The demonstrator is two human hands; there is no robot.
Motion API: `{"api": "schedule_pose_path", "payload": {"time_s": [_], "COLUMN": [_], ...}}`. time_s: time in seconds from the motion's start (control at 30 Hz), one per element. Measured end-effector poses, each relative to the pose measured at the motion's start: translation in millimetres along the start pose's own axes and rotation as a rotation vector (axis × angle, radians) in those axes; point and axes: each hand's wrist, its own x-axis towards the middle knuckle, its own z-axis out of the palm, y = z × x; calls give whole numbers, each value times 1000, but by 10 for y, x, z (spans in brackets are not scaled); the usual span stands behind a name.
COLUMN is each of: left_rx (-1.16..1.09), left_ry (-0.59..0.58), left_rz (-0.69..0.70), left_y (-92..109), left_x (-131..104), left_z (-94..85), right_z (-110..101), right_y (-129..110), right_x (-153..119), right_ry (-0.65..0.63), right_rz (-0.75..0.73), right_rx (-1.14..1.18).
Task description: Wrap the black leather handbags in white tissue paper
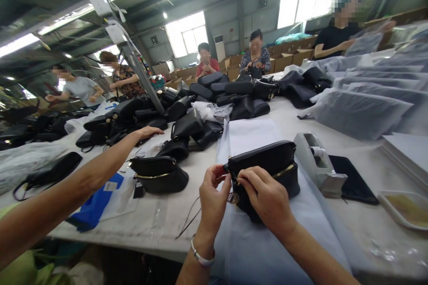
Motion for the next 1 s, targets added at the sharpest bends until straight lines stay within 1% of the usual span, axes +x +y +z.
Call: {"api": "schedule_pose_path", "payload": {"time_s": [0.07, 0.13, 0.3, 0.37, 0.5, 0.57, 0.63, 0.8, 0.87, 0.93, 1.0], "left_rx": [42, 25, -215, -253, -249, -257, -259, -254, -256, -262, -273], "left_ry": [28, 49, -12, -27, -13, 3, 17, 42, 50, 54, 46], "left_rz": [17, 3, -142, -170, -174, -178, -178, -173, -169, -164, -164], "left_y": [-1, -8, -41, -54, -71, -69, -61, -51, -55, -56, -52], "left_x": [0, 1, 10, 2, -40, -60, -74, -93, -102, -110, -119], "left_z": [25, 39, 3, -21, -36, -29, -21, -3, 11, 28, 39], "right_z": [16, 37, 107, 139, 180, 175, 154, 68, 50, 56, 86], "right_y": [-3, -5, -5, 5, 23, 15, -5, -65, -77, -77, -66], "right_x": [8, 14, 15, 12, 5, 9, 23, 99, 123, 124, 95], "right_ry": [6, 12, 25, 40, 85, 76, 41, -99, -123, -101, -27], "right_rz": [-19, -34, -71, -94, -185, -226, -247, -251, -257, -273, -290], "right_rx": [-37, -66, -121, -129, -154, -177, -197, -246, -266, -271, -256]}}
